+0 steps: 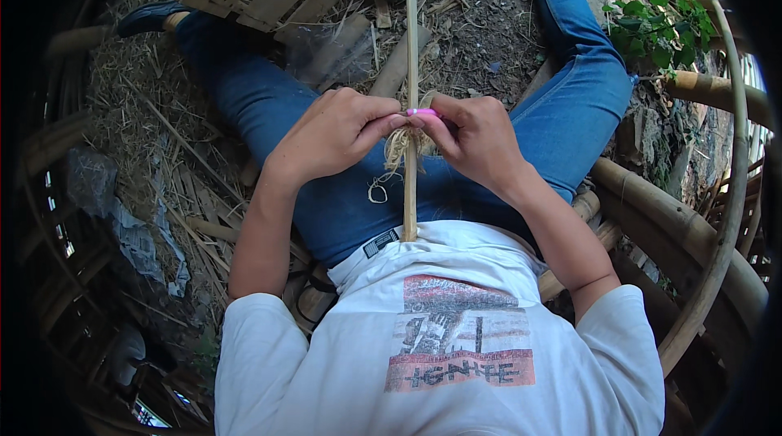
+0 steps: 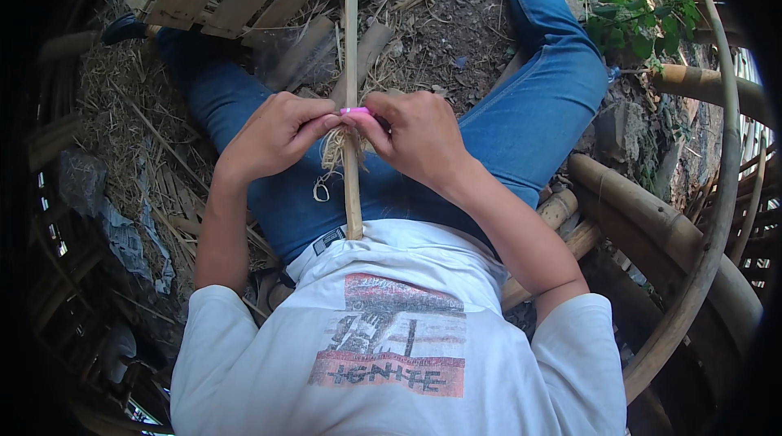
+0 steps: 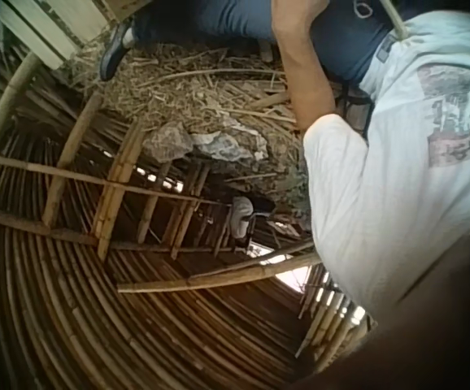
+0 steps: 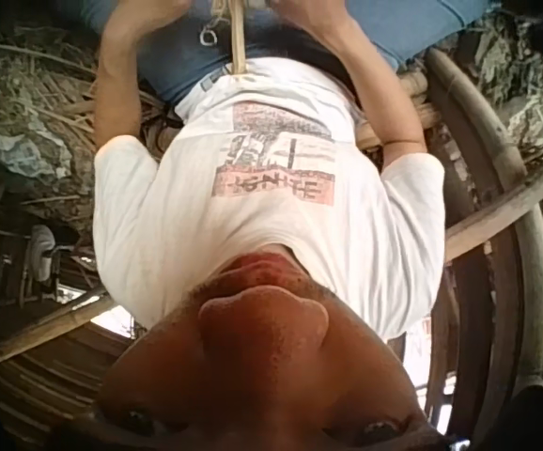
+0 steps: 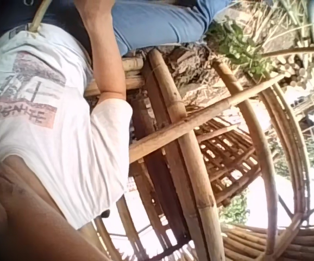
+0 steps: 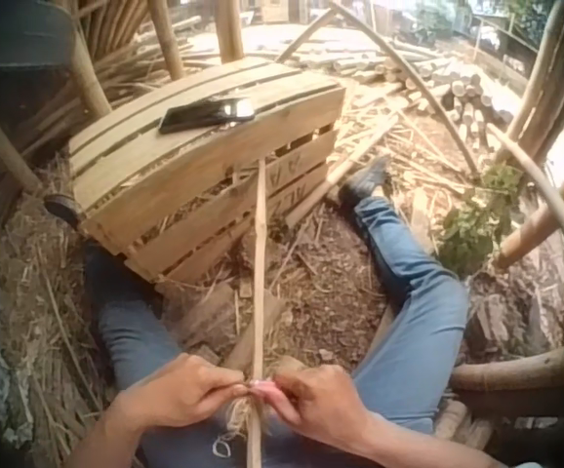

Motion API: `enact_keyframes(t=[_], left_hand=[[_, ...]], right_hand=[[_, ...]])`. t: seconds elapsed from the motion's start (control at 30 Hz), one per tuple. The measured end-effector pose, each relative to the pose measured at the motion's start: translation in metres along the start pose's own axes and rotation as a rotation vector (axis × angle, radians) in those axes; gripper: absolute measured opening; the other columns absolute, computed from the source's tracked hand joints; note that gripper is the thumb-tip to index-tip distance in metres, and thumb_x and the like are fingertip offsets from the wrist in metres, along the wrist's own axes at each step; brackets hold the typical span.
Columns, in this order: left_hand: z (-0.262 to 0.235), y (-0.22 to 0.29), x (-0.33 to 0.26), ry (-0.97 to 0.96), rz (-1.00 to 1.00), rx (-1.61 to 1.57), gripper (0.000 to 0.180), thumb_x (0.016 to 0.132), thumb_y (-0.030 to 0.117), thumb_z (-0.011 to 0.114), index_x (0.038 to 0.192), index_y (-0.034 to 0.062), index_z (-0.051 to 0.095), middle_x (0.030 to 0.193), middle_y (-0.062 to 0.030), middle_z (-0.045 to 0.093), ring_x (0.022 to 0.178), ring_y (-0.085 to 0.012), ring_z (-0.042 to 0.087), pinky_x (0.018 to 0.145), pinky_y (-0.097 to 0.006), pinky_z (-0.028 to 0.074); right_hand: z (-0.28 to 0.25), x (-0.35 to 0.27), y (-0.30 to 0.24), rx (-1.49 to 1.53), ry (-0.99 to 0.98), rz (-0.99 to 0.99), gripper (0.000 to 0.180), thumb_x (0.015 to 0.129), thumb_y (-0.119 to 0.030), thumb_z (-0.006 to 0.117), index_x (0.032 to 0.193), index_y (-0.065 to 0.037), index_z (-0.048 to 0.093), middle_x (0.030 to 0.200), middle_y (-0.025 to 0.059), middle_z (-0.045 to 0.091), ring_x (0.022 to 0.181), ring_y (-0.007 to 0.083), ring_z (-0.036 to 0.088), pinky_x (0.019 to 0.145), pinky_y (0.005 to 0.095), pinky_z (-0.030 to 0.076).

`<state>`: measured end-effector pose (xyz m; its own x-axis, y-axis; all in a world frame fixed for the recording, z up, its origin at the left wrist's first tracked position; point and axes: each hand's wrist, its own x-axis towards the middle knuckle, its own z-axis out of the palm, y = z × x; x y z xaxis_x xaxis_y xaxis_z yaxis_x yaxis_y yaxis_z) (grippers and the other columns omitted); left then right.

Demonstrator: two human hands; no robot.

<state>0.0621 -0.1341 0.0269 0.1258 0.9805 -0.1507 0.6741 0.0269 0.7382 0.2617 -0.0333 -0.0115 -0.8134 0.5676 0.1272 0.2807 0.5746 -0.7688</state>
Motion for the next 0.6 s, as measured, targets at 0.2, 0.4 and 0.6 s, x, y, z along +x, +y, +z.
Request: enact_keyframes(t=[0.2, 0.4, 0.6], left_hand=[[-0.037, -0.017, 0.031, 0.102, -0.024, 0.146, 0.019, 0.098, 0.017, 0.058, 0.096, -0.0007, 0.065, 0.067, -0.0168, 0.055, 0.058, -0.0274, 0.052, 0.057, -0.037, 0.042], [-0.056, -0.063, 0.106, 0.31, 0.071, 0.203, 0.024, 0.099, 0.021, 0.059, 0.108, -0.0003, 0.067, 0.07, -0.0154, 0.056, 0.061, -0.0189, 0.05, 0.06, -0.036, 0.043], [-0.068, -0.041, 0.122, 0.252, -0.166, 0.011, 0.035, 0.102, 0.03, 0.056, 0.098, -0.0011, 0.071, 0.067, -0.0113, 0.062, 0.06, -0.0183, 0.057, 0.059, -0.036, 0.047]], right_hand=[[-0.015, 0.063, 0.008, -0.14, 0.066, -0.098, 0.034, 0.094, -0.041, 0.065, 0.081, -0.011, 0.072, 0.057, 0.0103, 0.061, 0.056, 0.0326, 0.064, 0.053, 0.0416, 0.05], [-0.026, 0.144, 0.069, -0.347, 0.28, -0.293, 0.026, 0.096, -0.037, 0.064, 0.095, -0.013, 0.076, 0.059, 0.0101, 0.062, 0.053, 0.0273, 0.062, 0.052, 0.0383, 0.049], [-0.048, 0.158, 0.05, -0.295, 0.249, -0.293, 0.036, 0.096, -0.036, 0.064, 0.076, -0.006, 0.072, 0.061, 0.0145, 0.064, 0.056, 0.0326, 0.064, 0.055, 0.0411, 0.05]])
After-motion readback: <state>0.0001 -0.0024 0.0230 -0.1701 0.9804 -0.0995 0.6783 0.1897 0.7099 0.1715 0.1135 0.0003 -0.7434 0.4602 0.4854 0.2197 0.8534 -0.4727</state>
